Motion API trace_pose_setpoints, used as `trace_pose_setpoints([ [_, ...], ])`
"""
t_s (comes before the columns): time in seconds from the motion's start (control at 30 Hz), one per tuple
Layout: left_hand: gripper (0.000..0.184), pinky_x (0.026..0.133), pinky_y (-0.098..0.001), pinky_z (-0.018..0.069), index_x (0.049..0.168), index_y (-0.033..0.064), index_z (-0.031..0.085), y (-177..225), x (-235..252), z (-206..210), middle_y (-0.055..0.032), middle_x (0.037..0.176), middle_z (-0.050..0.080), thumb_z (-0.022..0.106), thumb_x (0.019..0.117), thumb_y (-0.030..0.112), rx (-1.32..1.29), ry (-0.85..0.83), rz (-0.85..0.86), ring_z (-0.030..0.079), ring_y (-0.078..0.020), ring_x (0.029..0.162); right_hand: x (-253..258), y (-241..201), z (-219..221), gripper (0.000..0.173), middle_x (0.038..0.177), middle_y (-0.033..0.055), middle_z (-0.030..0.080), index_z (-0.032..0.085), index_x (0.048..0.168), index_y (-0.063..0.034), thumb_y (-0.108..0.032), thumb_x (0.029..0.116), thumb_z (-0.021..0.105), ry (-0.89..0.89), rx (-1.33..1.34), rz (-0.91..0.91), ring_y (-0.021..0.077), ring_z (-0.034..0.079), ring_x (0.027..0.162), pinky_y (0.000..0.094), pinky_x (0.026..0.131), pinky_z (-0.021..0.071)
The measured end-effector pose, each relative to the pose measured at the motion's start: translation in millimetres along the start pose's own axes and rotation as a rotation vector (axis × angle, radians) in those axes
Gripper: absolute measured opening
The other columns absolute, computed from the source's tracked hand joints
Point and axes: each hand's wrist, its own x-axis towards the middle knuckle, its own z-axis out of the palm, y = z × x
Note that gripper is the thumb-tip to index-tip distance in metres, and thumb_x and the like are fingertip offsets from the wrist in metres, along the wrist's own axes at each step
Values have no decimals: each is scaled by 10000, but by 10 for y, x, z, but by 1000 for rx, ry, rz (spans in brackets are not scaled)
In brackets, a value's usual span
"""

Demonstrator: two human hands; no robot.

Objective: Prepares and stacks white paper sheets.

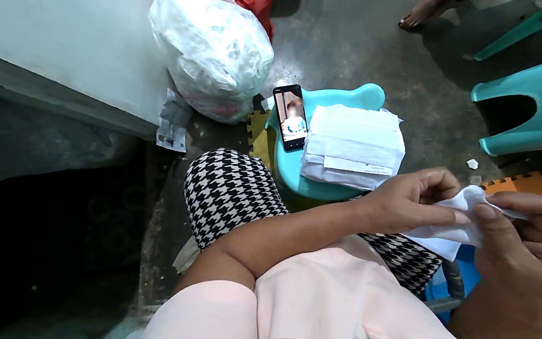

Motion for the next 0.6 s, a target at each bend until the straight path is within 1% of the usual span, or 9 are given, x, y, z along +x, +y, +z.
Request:
trace_pose_setpoints([
  [0.07,228,826,-246,544,1153,-81,535,-9,3,-1,-74,980,615,566,928,-88,-33,-3,-9,621,-62,878,-2,2,-1,161,1070,-162,698,681,1156,-237,-176,1013,637,3,10,1,-25,669,935,146,831,566],
  [0.1,264,840,-250,546,1203,-96,529,-13,1,3,-85,1014,621,553,941,-82,-41,-15,-20,626,-64,897,-3,2,-1,163,1072,-161,700,681,1158,-236,-174,1014,636,2,14,0,-24,671,935,147,832,567],
  [0.13,269,846,-250,546,1222,-103,529,-14,-2,8,-90,1030,624,544,955,-72,-40,-30,-30,629,-64,907,-5,3,-2,162,1072,-160,702,681,1158,-235,-173,1015,635,3,14,-2,-23,672,935,149,832,568],
  [0.23,182,817,-238,541,1153,-89,553,-6,-5,15,-71,962,628,563,983,-22,-10,-69,-57,625,-52,863,-14,10,-9,165,1071,-156,703,681,1164,-229,-175,1015,635,30,24,-6,-18,672,934,156,836,568],
  [0.3,147,791,-230,538,1108,-71,566,15,-8,14,-53,913,629,591,981,-1,-4,-96,-87,623,-46,827,-26,12,-23,166,1075,-152,705,679,1164,-224,-165,1016,631,51,28,-6,-13,676,935,158,836,571],
  [0.4,210,819,-235,548,1150,-92,591,18,-26,4,-71,961,657,617,959,-10,8,-176,-142,638,-48,860,-34,15,-43,152,1067,-144,706,675,1151,-211,-153,1019,626,72,28,-9,-9,680,927,161,829,576],
  [0.43,217,817,-234,547,1148,-93,609,7,-37,-2,-69,961,664,629,948,-9,23,-203,-155,639,-43,860,-35,21,-52,150,1067,-143,707,677,1151,-209,-157,1021,624,75,31,-14,-8,680,930,162,831,576],
  [0.53,139,755,-199,529,1062,-67,638,-27,-69,-26,-27,880,656,647,940,0,73,-284,-182,621,-7,793,-39,42,-102,132,1052,-130,711,680,1133,-202,-161,1020,626,101,28,-27,5,685,923,173,829,579],
  [0.6,101,734,-191,518,1020,-55,646,-37,-87,-44,-18,849,651,653,945,11,113,-315,-209,612,-1,767,-40,59,-160,117,1028,-126,714,683,1114,-202,-165,1012,637,132,29,-25,10,689,902,178,817,585],
])
